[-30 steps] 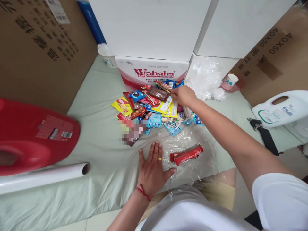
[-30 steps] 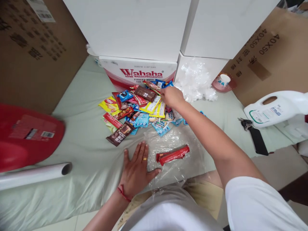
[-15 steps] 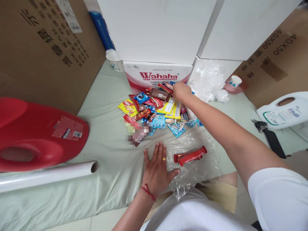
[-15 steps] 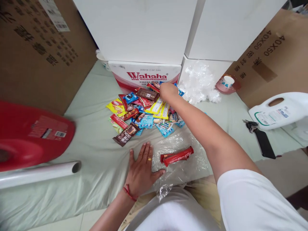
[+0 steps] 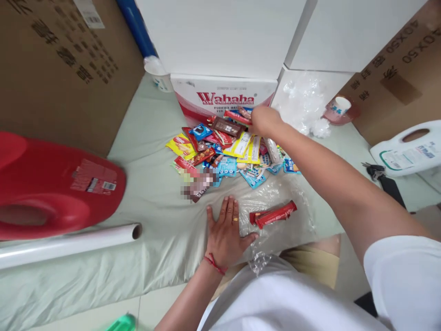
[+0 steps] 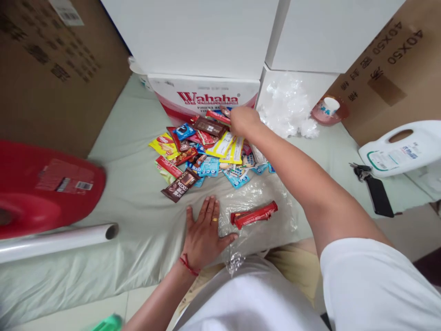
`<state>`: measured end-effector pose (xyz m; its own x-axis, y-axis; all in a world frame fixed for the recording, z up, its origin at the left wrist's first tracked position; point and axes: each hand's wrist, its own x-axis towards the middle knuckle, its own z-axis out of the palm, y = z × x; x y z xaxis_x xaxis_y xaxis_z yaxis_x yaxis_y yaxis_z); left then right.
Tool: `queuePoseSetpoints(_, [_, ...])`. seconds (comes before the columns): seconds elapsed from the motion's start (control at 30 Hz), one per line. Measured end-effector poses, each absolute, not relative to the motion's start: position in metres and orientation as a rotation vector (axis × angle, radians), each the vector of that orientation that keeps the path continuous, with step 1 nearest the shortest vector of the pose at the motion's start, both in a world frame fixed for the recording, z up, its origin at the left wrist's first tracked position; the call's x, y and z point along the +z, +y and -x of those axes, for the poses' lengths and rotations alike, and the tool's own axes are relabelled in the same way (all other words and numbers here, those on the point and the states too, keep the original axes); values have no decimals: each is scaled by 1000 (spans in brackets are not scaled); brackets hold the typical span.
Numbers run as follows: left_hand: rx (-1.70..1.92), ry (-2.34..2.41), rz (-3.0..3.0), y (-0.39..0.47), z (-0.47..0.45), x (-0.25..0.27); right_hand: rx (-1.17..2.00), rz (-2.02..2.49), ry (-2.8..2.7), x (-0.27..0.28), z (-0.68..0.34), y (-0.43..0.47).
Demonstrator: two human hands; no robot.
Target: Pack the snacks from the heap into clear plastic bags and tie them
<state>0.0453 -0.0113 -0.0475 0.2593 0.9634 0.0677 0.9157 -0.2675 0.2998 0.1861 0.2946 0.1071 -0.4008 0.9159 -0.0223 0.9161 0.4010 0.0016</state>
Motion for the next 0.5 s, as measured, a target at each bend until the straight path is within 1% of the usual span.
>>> queuePoseSetpoints(0.07, [352,1766,-2324,-11,-46,-47,127,-1826,2549,120,-202,270])
queuePoseSetpoints(0.13, [356,1767,-2320,-11,-47,-46,146,-1842,2566,130,-224,234])
queuePoseSetpoints(0.17, [359,1765,-2319,-11,-47,-46,86,-1802,2602,133,-236,214])
queuePoseSetpoints(0.23, [359,1754,-2322,-11,-47,-46,-141,-1627,2641,130,-261,174])
queuePoseSetpoints(0.33, [346,1748,-2328,-10,-47,-45,-413,-1373,2635,110,-289,126])
queuePoseSetpoints(0.4, [345,1750,-2337,-10,-47,-44,-479,-1292,2613,92,-298,109])
queuePoseSetpoints(0.5, [357,1759,-2356,-10,-48,-44,-483,-1229,2542,72,-299,104])
